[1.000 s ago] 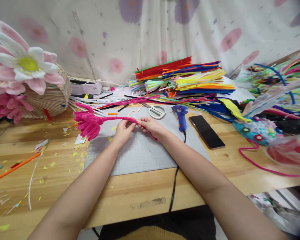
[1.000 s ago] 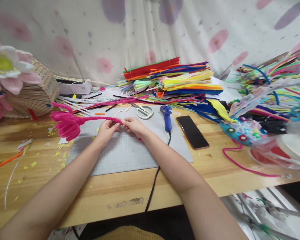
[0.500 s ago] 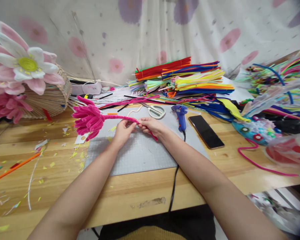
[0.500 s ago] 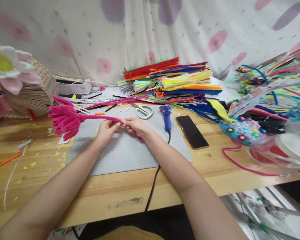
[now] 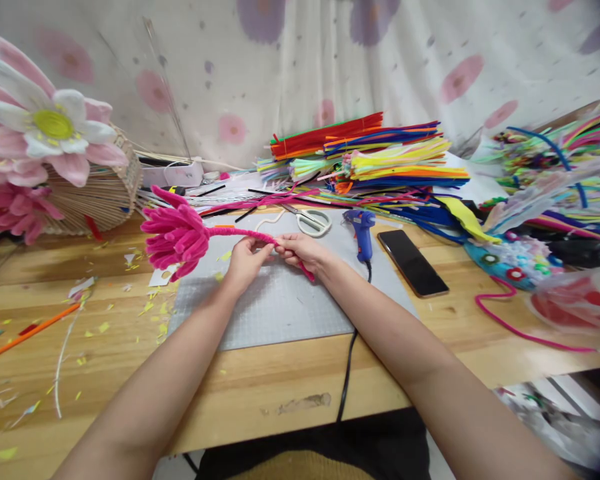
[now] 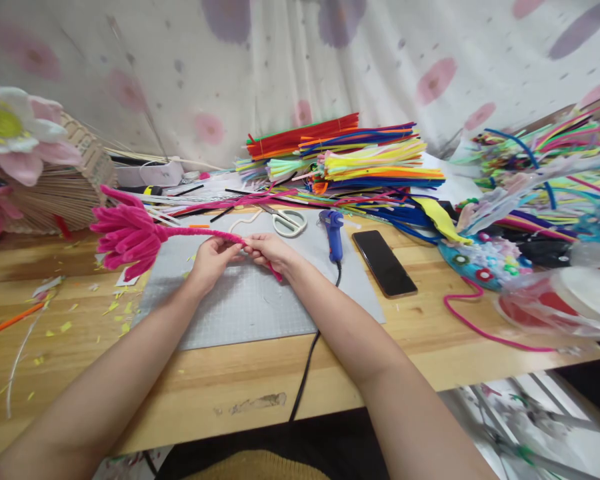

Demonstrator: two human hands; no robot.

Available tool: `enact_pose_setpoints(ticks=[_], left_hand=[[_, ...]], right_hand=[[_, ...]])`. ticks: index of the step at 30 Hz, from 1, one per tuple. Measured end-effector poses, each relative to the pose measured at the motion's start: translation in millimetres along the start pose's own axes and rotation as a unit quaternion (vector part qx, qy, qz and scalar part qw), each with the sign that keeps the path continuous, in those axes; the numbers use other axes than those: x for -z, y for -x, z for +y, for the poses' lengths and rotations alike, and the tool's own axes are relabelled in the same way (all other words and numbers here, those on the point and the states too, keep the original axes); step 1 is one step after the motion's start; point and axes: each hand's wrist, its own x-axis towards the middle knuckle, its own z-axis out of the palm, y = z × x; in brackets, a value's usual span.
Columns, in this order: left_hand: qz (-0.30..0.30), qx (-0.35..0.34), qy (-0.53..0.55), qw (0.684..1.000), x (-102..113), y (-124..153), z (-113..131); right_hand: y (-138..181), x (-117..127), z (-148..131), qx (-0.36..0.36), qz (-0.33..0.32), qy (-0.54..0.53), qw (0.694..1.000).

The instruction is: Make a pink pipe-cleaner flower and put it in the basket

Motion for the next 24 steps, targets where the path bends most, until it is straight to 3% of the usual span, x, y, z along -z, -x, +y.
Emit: enact_pose_setpoints(ticks=[24], left_hand=[[0.034,0.031,0.016,0.999,-1.4,1.2,2.2]], right_hand=[[-0.7,-2.9,5.6,0.010,0.003,-0.012,1.000]])
